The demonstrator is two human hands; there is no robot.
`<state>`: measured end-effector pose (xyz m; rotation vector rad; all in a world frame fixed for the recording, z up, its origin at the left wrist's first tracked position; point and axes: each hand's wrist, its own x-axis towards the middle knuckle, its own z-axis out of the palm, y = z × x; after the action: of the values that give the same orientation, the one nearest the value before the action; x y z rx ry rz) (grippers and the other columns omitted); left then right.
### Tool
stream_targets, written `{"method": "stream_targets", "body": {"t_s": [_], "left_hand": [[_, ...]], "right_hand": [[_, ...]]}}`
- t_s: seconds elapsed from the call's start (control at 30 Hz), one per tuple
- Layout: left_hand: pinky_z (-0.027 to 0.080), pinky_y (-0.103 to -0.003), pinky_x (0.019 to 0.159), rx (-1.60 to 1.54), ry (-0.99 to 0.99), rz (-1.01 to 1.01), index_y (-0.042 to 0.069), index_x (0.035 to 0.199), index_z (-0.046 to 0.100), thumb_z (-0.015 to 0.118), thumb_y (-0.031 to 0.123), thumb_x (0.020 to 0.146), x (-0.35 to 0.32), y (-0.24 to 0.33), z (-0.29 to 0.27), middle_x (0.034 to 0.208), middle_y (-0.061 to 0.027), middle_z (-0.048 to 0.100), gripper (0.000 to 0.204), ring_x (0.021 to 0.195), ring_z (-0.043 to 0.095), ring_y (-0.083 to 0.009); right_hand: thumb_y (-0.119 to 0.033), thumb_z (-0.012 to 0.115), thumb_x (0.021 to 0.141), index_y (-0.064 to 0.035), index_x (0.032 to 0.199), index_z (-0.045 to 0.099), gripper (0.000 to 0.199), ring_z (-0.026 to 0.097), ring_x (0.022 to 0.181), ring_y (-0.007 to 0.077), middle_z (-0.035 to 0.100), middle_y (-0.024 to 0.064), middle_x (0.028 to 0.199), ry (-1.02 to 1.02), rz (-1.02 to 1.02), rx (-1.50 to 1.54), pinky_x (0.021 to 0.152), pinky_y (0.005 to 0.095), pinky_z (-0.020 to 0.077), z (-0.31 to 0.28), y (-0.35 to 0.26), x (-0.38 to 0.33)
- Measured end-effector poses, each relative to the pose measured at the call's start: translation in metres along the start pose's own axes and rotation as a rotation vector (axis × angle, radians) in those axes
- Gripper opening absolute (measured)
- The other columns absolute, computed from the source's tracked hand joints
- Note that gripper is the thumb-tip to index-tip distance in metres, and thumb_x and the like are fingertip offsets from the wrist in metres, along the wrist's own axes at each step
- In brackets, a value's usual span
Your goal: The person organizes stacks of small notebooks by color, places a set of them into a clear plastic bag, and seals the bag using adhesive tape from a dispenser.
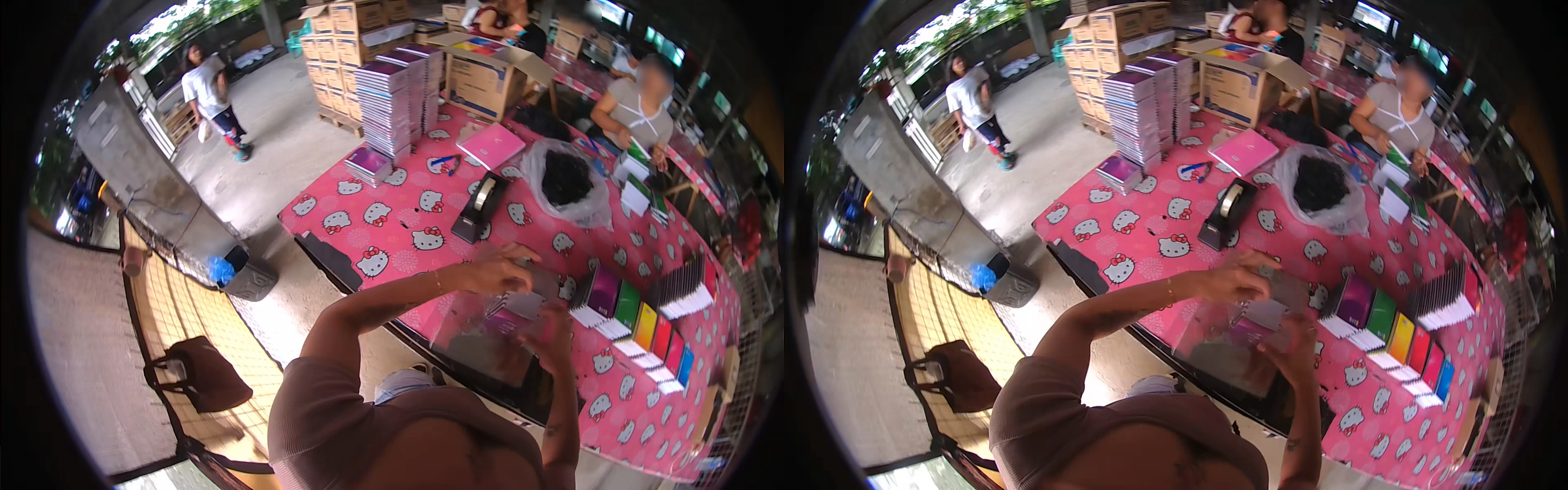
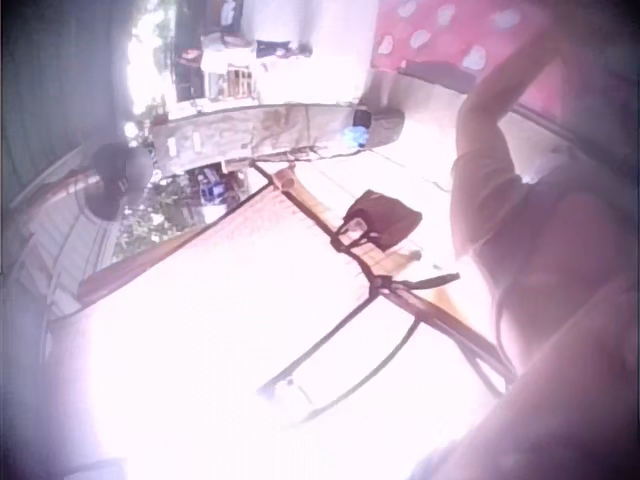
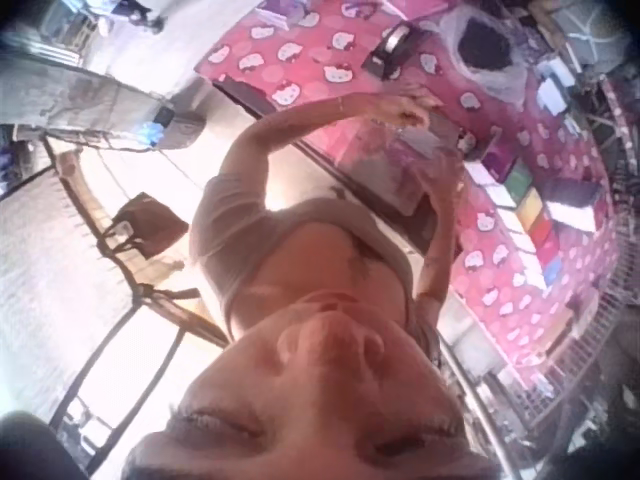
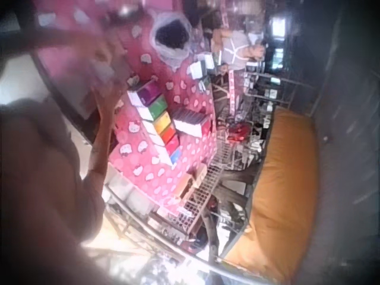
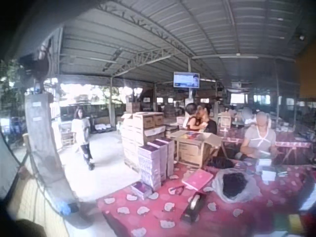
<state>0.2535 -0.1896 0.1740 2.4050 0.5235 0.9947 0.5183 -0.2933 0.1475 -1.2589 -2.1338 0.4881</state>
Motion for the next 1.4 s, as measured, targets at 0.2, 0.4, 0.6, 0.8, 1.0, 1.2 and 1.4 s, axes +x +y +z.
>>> {"method": "stream_targets", "body": {"t_s": [0.2, 0.4, 0.6, 0.8, 1.0, 1.2, 1.4], "left_hand": [[0.032, -0.055, 0.108, 0.236, -0.107, 0.102, 0.024, 0.1, 0.072, 0.078, 0.017, 0.076, 0.012, 0.003, 0.021, 0.15, -0.014, 0.037, 0.026, 0.136, 0.036, -0.037], [0.037, -0.054, 0.11, -0.024, 0.081, -0.42, 0.023, 0.148, 0.038, 0.078, 0.022, 0.08, 0.007, 0.021, 0.048, 0.152, -0.0218, 0.033, 0.078, 0.139, 0.035, -0.0424], [0.046, -0.04, 0.103, -0.665, -0.009, -0.662, 0.006, 0.149, 0.04, 0.072, 0.021, 0.088, -0.015, 0.009, 0.036, 0.141, -0.0157, 0.052, 0.07, 0.131, 0.049, -0.026], [0.049, -0.036, 0.098, -0.405, -0.088, -0.55, 0.008, 0.141, 0.056, 0.07, 0.027, 0.091, -0.04, -0.026, 0.046, 0.14, -0.0159, 0.057, 0.056, 0.122, 0.058, -0.0234], [0.045, -0.04, 0.104, -0.044, -0.039, -0.288, 0.008, 0.137, 0.058, 0.071, 0.016, 0.088, -0.03, 0.024, 0.034, 0.14, -0.014, 0.057, 0.051, 0.124, 0.057, -0.0249], [0.044, -0.047, 0.102, 0.443, -0.088, -0.033, 0.009, 0.126, 0.065, 0.073, 0.02, 0.084, -0.043, 0.044, 0.033, 0.13, -0.0147, 0.061, 0.044, 0.116, 0.059, -0.03], [0.049, -0.041, 0.092, 0.198, -0.113, -0.343, 0.007, 0.1, 0.072, 0.073, 0.021, 0.084, -0.014, 0.036, 0.028, 0.099, -0.0083, 0.069, 0.021, 0.102, 0.064, -0.0296]], "right_hand": [[-0.024, 0.087, 0.067, -0.0124, 0.121, 0.069, 0.058, 0.041, 0.135, 0.0401, 0.03, 0.0233, 0.154, -0.049, -0.208, -0.003, 0.109, 0.052, 0.0354, 0.028, 0.009, 0.011], [-0.022, 0.079, 0.082, -0.0093, 0.118, 0.07, 0.039, 0.043, 0.134, 0.0404, 0.029, 0.0244, 0.156, 0.073, -0.222, 0.075, 0.11, 0.0496, 0.0368, 0.035, 0.005, 0.01], [-0.022, 0.07, 0.092, -0.0015, 0.117, 0.068, 0.032, 0.053, 0.126, 0.0307, 0.055, 0.0173, 0.138, 0.391, 0.026, 0.507, 0.105, 0.0426, 0.0421, 0.031, 0.011, 0.028], [-0.022, 0.072, 0.091, -0.0023, 0.129, 0.06, 0.045, 0.052, 0.128, 0.0218, 0.06, 0.0138, 0.132, -0.204, 0.36, 0.585, 0.102, 0.0335, 0.0442, 0.029, 0.037, 0.061], [-0.021, 0.077, 0.083, -0.0047, 0.125, 0.063, 0.047, 0.06, 0.116, 0.0258, 0.063, 0.0128, 0.129, -0.016, -0.137, 0.282, 0.098, 0.0391, 0.0475, 0.005, 0.005, 0.039], [-0.01, 0.075, 0.08, -0.0051, 0.103, 0.07, 0.024, 0.064, 0.097, 0.0323, 0.065, 0.0132, 0.107, 0.035, -0.212, 0.073, 0.082, 0.0413, 0.0508, 0.018, 0.007, 0.024], [-0.006, 0.071, 0.081, -0.0051, 0.092, 0.068, 0.011, 0.061, 0.084, 0.0326, 0.063, 0.0107, 0.093, 0.114, -0.185, 0.028, 0.072, 0.0419, 0.048, 0.017, -0.008, 0.035]]}}
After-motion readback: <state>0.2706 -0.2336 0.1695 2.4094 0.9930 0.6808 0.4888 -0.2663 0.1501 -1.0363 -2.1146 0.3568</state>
